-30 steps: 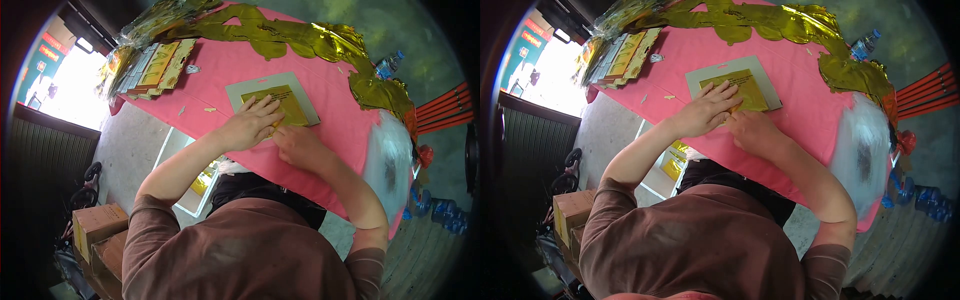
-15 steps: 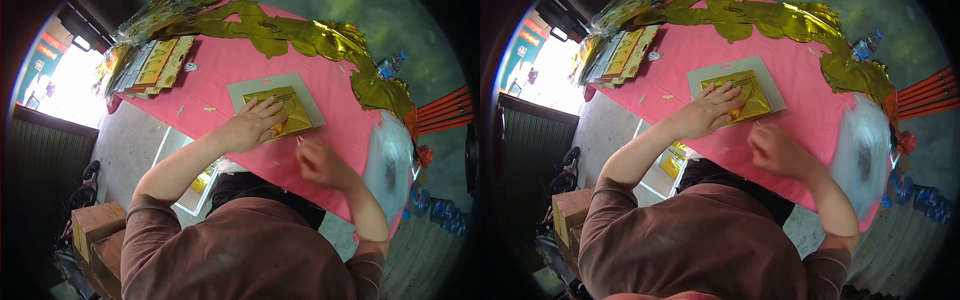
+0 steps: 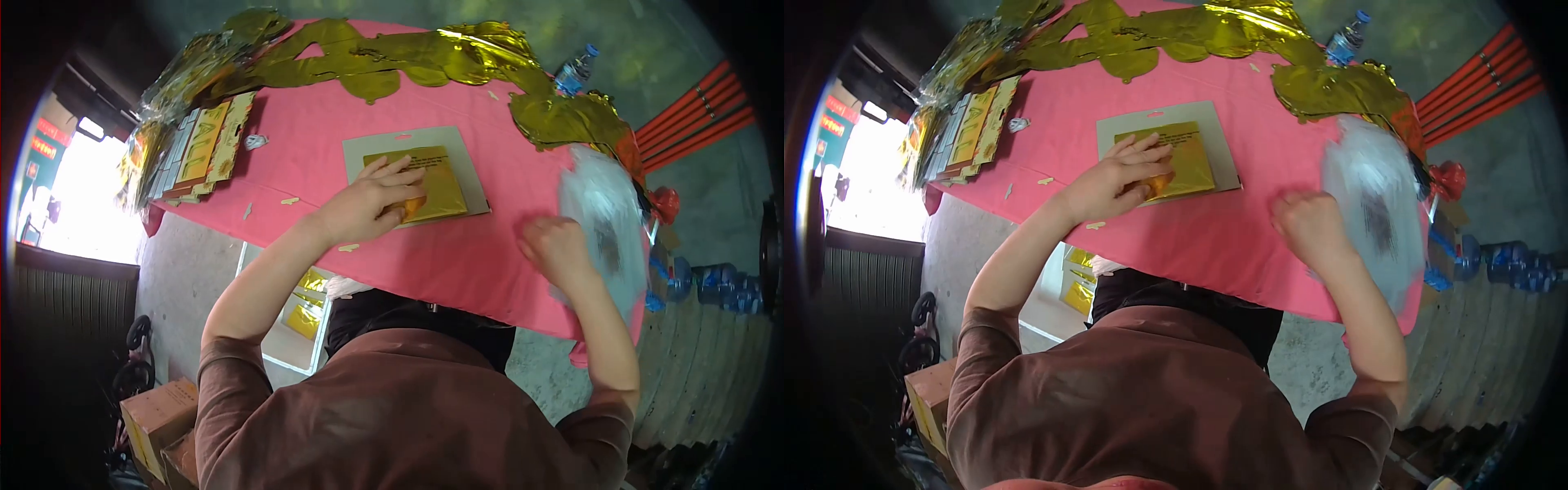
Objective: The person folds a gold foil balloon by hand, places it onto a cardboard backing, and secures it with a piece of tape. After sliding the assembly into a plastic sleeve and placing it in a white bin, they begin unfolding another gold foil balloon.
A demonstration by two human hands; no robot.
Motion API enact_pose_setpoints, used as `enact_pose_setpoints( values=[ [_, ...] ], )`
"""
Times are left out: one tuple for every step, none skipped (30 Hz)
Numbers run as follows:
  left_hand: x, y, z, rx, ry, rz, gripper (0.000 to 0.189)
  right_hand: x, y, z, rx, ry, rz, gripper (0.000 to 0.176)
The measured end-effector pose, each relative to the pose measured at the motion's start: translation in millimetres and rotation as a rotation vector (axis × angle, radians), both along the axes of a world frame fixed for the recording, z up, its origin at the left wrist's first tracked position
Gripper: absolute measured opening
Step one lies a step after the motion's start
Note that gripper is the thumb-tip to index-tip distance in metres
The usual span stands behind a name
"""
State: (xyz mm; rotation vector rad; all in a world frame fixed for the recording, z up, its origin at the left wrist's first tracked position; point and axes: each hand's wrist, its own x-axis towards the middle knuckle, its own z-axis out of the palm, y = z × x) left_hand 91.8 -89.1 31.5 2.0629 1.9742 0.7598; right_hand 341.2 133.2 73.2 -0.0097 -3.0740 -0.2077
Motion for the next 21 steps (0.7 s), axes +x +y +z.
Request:
enact_pose_setpoints(
  values=[
    [1.5, -0.9, 0.5, 0.061, 0.038, 0.003, 0.040, -8.2, 0.1, -5.5, 0.015, 0.057, 0.034, 0.017],
    [4.8, -2.9, 3.1, 0.061, 0.040, -0.003, 0.040, -14.7, 2.4, -9.9, 0.015, 0.059, 0.028, 0.017],
    [9.6, -6.2, 7.6, 0.073, 0.024, -0.008, 0.039, -20.9, 5.4, -13.3, 0.063, 0.104, 0.102, 0.018],
    [14.2, -9.3, 10.7, 0.085, 0.009, -0.012, 0.038, -25.6, 7.7, -14.5, 0.111, 0.148, 0.177, 0.020],
    [18.1, -12.3, 12.1, 0.083, 0.011, -0.014, 0.038, -29.4, 8.8, -13.9, 0.110, 0.150, 0.175, 0.020],
    [21.8, -15.6, 13.0, 0.059, -0.015, -0.002, 0.039, -32.9, 9.3, -13.1, 0.121, 0.137, 0.238, 0.019],
    [25.1, -19.4, 13.4, 0.034, -0.041, 0.012, 0.040, -34.8, 9.3, -12.9, 0.131, 0.124, 0.304, 0.017],
    [27.4, -22.8, 12.7, 0.033, -0.039, 0.016, 0.040, -35.4, 9.4, -13.1, 0.130, 0.126, 0.307, 0.017],
    [29.1, -25.9, 11.3, 0.033, -0.008, 0.029, 0.042, -35.9, 9.8, -13.3, 0.111, 0.117, 0.336, 0.019],
    [30.9, -28.9, 10.3, 0.032, 0.023, 0.041, 0.045, -36.4, 10.6, -13.8, 0.091, 0.107, 0.365, 0.021],
    [33.8, -32.5, 11.3, 0.031, 0.022, 0.044, 0.045, -34.7, 10.6, -14.0, 0.089, 0.106, 0.368, 0.021],
    [37.4, -36.7, 14.1, 0.017, 0.052, 0.033, 0.047, -30.3, 9.1, -13.8, 0.013, 0.087, 0.365, 0.023],
    [40.9, -40.9, 16.8, 0.003, 0.081, 0.022, 0.049, -25.6, 6.2, -13.3, -0.062, 0.066, 0.362, 0.024],
    [44.0, -45.3, 18.4, -0.002, 0.077, 0.025, 0.049, -20.5, 1.4, -12.4, -0.068, 0.063, 0.364, 0.024],
    [46.6, -50.1, 20.1, -0.017, 0.085, 0.003, 0.051, -14.2, -4.8, -10.6, -0.111, 0.036, 0.340, 0.029],
    [48.8, -54.4, 22.2, -0.031, 0.095, -0.021, 0.053, -8.9, -10.1, -8.7, -0.153, 0.011, 0.315, 0.034],
    [51.0, -58.1, 24.8, -0.037, 0.091, -0.020, 0.053, -4.6, -14.3, -6.8, -0.159, 0.008, 0.316, 0.034],
    [53.4, -61.7, 27.3, -0.028, 0.133, -0.028, 0.052, -0.8, -18.1, -4.9, -0.181, -0.012, 0.309, 0.033],
    [55.2, -64.7, 29.1, -0.019, 0.175, -0.035, 0.051, 1.8, -21.0, -2.9, -0.202, -0.031, 0.303, 0.032],
    [56.6, -67.4, 29.9, -0.024, 0.172, -0.035, 0.051, 3.5, -23.2, -0.7, -0.207, -0.033, 0.303, 0.032],
    [57.5, -69.8, 30.8, 0.015, 0.134, -0.015, 0.045, 4.4, -25.2, 1.7, -0.275, -0.025, 0.307, 0.035]
  ],
)
